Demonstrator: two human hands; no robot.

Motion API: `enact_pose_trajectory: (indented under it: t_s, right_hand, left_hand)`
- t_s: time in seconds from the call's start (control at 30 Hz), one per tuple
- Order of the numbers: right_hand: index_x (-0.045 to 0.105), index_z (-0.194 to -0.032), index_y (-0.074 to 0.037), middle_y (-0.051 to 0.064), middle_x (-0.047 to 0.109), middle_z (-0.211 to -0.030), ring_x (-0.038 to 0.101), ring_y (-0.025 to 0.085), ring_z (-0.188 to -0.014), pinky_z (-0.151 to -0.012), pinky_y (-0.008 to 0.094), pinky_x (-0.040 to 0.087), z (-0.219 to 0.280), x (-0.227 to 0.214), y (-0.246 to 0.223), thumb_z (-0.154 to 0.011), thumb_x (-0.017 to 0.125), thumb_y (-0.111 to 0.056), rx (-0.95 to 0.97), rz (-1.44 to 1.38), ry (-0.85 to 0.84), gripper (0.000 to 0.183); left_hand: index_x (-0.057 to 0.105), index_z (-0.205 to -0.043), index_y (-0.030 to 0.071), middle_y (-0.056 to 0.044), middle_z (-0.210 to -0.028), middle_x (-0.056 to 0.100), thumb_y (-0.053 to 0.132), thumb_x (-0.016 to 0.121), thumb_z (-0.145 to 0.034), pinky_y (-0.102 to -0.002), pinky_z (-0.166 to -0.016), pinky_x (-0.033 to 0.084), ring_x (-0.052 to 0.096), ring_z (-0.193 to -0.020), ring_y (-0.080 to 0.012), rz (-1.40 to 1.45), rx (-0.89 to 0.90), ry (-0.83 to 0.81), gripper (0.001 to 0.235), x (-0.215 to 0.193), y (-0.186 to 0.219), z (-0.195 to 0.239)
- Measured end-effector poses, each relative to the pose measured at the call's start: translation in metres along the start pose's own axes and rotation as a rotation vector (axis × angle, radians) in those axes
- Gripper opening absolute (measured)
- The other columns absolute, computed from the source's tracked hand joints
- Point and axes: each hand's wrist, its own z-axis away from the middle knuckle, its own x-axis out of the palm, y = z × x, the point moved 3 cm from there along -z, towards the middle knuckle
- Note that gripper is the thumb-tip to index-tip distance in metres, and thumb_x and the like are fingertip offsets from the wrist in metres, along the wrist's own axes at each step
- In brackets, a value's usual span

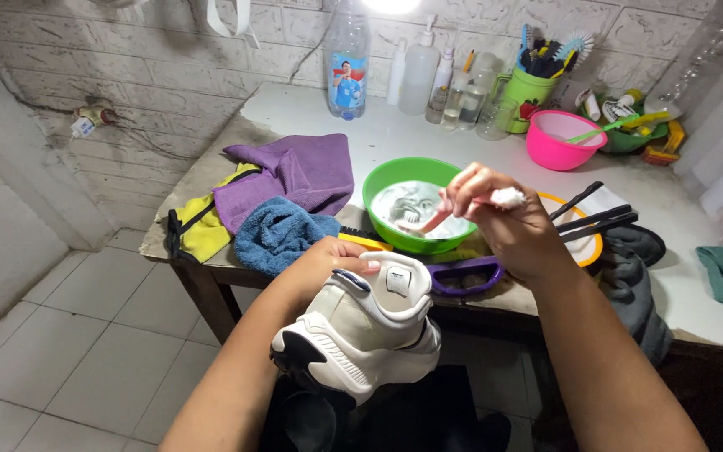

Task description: The person wipes a white sneaker with a yellow cloth, removes the insole, and then scrubs the interior and upper parts of the shoe with a pink brush dipped in soapy water. The person repeatedly dips the brush into a green bowl of soapy water to continue scrubbing.

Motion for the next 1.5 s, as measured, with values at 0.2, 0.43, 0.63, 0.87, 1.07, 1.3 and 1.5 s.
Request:
enact_pose_trajectory:
  t_s: [0.2, 0.43, 0.63, 0.87, 1.07, 1.3, 1.5]
  right_hand:
    - [0.052, -0.076, -0.004, 0.013, 0.042, -0.082, 0.046, 0.022, -0.078, -0.078, 0.034, 0.046, 0.005, -0.036, 0.03, -0.076, 0.051, -0.011, -0.2, -0.298, 0.011, 0.008]
    - [0.04, -0.064, -0.011, 0.009, 0.042, -0.076, 0.049, 0.02, -0.076, -0.079, 0.034, 0.047, 0.016, -0.037, 0.075, -0.086, 0.064, -0.024, -0.285, -0.22, 0.251, 0.035]
    - [0.047, -0.053, -0.009, 0.008, 0.053, -0.064, 0.055, 0.023, -0.066, -0.073, 0.04, 0.052, 0.037, -0.008, 0.064, -0.091, 0.065, -0.009, -0.21, -0.007, 0.122, 0.042]
    - [0.043, -0.051, -0.01, 0.008, 0.044, -0.061, 0.048, 0.023, -0.068, -0.09, 0.046, 0.052, 0.029, -0.018, 0.02, -0.085, 0.065, -0.014, -0.39, 0.06, 0.206, 0.041]
    - [0.045, -0.049, -0.006, 0.007, 0.047, -0.059, 0.049, 0.022, -0.065, -0.09, 0.049, 0.054, 0.034, -0.005, 0.04, -0.083, 0.063, -0.007, -0.341, 0.041, 0.167, 0.039]
    - [0.042, -0.051, -0.007, 0.008, 0.047, -0.059, 0.049, 0.023, -0.064, -0.09, 0.049, 0.054, 0.041, 0.016, 0.06, -0.089, 0.063, -0.006, -0.278, 0.003, 0.114, 0.044]
    - [0.05, -0.064, -0.011, 0.007, 0.052, -0.07, 0.054, 0.019, -0.077, -0.103, 0.045, 0.054, 0.04, -0.002, 0.027, -0.091, 0.057, -0.013, -0.394, -0.097, 0.462, 0.028]
  left_hand:
    - [0.079, -0.091, -0.005, -0.013, -0.073, 0.074, 0.004, 0.077, -0.083, -0.026, -0.061, 0.055, 0.067, -0.061, -0.0141, 0.004, 0.016, 0.021, 0.012, -0.001, -0.003, -0.005]
    - [0.08, -0.087, -0.003, -0.012, -0.072, 0.072, 0.005, 0.077, -0.082, -0.025, -0.062, 0.053, 0.065, -0.062, -0.0131, -0.031, 0.025, 0.044, 0.01, -0.015, -0.023, -0.019]
    - [0.08, -0.088, -0.004, -0.013, -0.074, 0.073, 0.005, 0.078, -0.083, -0.027, -0.064, 0.054, 0.066, -0.063, -0.0155, -0.042, 0.024, 0.049, 0.011, -0.013, -0.021, -0.015]
    - [0.079, -0.089, -0.004, -0.014, -0.076, 0.073, 0.004, 0.076, -0.084, -0.028, -0.068, 0.055, 0.067, -0.066, -0.016, -0.027, 0.021, 0.056, 0.01, -0.015, -0.025, -0.013]
    - [0.078, -0.092, -0.005, -0.013, -0.076, 0.073, 0.005, 0.076, -0.084, -0.026, -0.066, 0.053, 0.067, -0.066, -0.0143, -0.013, 0.017, 0.055, 0.013, -0.004, -0.013, -0.006]
    - [0.079, -0.091, -0.004, -0.013, -0.075, 0.073, 0.004, 0.075, -0.084, -0.025, -0.064, 0.053, 0.067, -0.065, -0.0134, -0.034, 0.034, 0.057, 0.012, -0.011, -0.024, -0.013]
    - [0.079, -0.094, -0.005, -0.015, -0.077, 0.074, 0.004, 0.075, -0.084, -0.027, -0.066, 0.055, 0.068, -0.066, -0.0161, -0.049, 0.049, 0.051, 0.014, -0.018, -0.033, -0.016]
